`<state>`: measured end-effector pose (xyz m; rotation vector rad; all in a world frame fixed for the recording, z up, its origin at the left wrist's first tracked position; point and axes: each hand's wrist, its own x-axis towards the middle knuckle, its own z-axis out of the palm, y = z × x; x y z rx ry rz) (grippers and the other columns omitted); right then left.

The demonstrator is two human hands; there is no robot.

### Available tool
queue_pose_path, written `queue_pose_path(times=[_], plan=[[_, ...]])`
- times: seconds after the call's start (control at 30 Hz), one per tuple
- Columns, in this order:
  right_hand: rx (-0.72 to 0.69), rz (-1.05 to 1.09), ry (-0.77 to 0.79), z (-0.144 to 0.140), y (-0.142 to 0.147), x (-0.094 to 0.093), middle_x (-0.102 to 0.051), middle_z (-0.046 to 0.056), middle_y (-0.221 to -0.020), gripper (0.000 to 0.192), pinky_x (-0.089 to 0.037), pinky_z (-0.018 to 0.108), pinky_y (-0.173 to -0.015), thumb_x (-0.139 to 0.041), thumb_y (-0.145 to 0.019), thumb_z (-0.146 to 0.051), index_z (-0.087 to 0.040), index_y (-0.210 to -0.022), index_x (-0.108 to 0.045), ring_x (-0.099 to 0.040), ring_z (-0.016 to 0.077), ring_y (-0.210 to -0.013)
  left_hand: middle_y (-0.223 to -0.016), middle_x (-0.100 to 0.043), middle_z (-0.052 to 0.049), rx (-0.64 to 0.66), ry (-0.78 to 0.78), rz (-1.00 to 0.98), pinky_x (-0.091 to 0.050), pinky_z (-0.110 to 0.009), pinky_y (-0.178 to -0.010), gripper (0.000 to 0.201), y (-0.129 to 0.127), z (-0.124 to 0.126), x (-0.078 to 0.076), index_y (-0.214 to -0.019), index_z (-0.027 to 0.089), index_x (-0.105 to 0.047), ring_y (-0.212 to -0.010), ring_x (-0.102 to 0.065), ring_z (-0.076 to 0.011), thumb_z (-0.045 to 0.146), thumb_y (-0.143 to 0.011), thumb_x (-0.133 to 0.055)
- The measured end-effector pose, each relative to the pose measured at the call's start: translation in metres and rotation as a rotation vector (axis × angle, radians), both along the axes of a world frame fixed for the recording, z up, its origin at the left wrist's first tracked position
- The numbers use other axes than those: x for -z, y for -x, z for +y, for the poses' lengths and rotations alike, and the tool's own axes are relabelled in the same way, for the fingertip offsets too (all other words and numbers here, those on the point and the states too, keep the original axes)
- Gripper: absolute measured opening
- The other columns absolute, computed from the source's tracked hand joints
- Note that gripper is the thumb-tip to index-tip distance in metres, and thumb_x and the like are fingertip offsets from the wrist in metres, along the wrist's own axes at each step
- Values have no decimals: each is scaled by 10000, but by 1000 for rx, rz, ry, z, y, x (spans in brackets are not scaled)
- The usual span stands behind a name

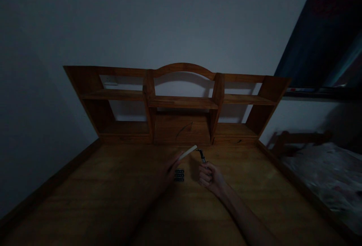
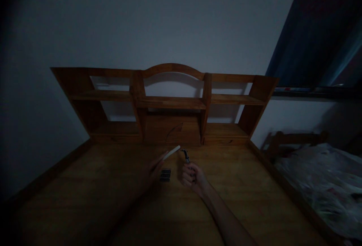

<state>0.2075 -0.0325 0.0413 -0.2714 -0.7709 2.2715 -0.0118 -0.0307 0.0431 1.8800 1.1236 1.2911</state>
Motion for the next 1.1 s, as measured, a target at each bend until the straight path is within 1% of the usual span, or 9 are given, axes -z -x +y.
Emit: queue_pose_path(times=[0.13,0.3,0.47,0.53,0.63,0.77,0.83,0.97,1.1], plan=[[6,-26,-7,-1,1,1,-210,-89,-371,459,-160,222,-373,-511,-837,-331,-212,-516,-205,-142,63,-318,-1362,-515,40,2,16,26,-294,-449,-1132,399,-1,0,-1,-1295,307,-509,-1302,-420,-194,398,-923,-397],[10,-11,5,-1,0,1,-194,-91,-380,468,-159,225,-376,-531,-829,-351,-211,-519,-209,-127,64,-329,-1357,-519,39,-15,34,16,-333,-442,-1114,399,3,0,-5,-1303,322,-498,-1272,-462,-197,395,-921,-407],[-5,-12,6,-2,1,0,-216,-86,-384,462,-175,230,-392,-497,-860,-414,-210,-533,-241,-147,69,-335,-1371,-503,49,56,25,49,-305,-424,-1128,407,-1,-3,-5,-1310,319,-489,-1299,-425,-185,397,-925,-386],[-17,-19,2,-2,2,0,-221,-83,-377,466,-177,237,-396,-493,-855,-440,-212,-534,-243,-159,74,-332,-1357,-518,45,46,39,40,-307,-431,-1125,409,-2,-2,-5,-1301,310,-503,-1292,-436,-187,409,-923,-382],[10,-16,8,-1,2,-1,-216,-83,-383,468,-161,238,-390,-503,-850,-432,-211,-532,-240,-144,72,-337,-1350,-527,41,17,58,19,-314,-434,-1121,410,-1,-1,-8,-1298,299,-506,-1282,-449,-186,410,-924,-382],[34,-23,15,0,1,0,-213,-85,-394,470,-170,235,-394,-507,-853,-433,-210,-540,-235,-149,71,-345,-1344,-534,41,0,46,3,-345,-420,-1108,394,2,-2,-11,-1287,314,-517,-1261,-474,-191,404,-922,-402],[31,-36,13,1,1,1,-210,-86,-397,459,-175,233,-399,-500,-859,-429,-210,-547,-245,-152,70,-345,-1343,-535,40,-15,21,4,-356,-419,-1103,393,1,-3,-9,-1287,321,-518,-1255,-480,-195,406,-920,-405],[40,-48,-3,0,1,2,-205,-86,-403,450,-154,233,-392,-491,-863,-417,-209,-542,-253,-137,69,-350,-1361,-513,38,3,-1,37,-315,-442,-1123,400,-3,-1,-2,-1298,316,-504,-1290,-438,-193,404,-924,-392],[50,-45,-21,0,1,1,-198,-84,-401,452,-150,235,-390,-492,-858,-414,-208,-533,-253,-139,69,-351,-1352,-524,30,-35,2,5,-343,-445,-1108,394,0,2,0,-1298,321,-502,-1265,-469,-192,395,-924,-401]])
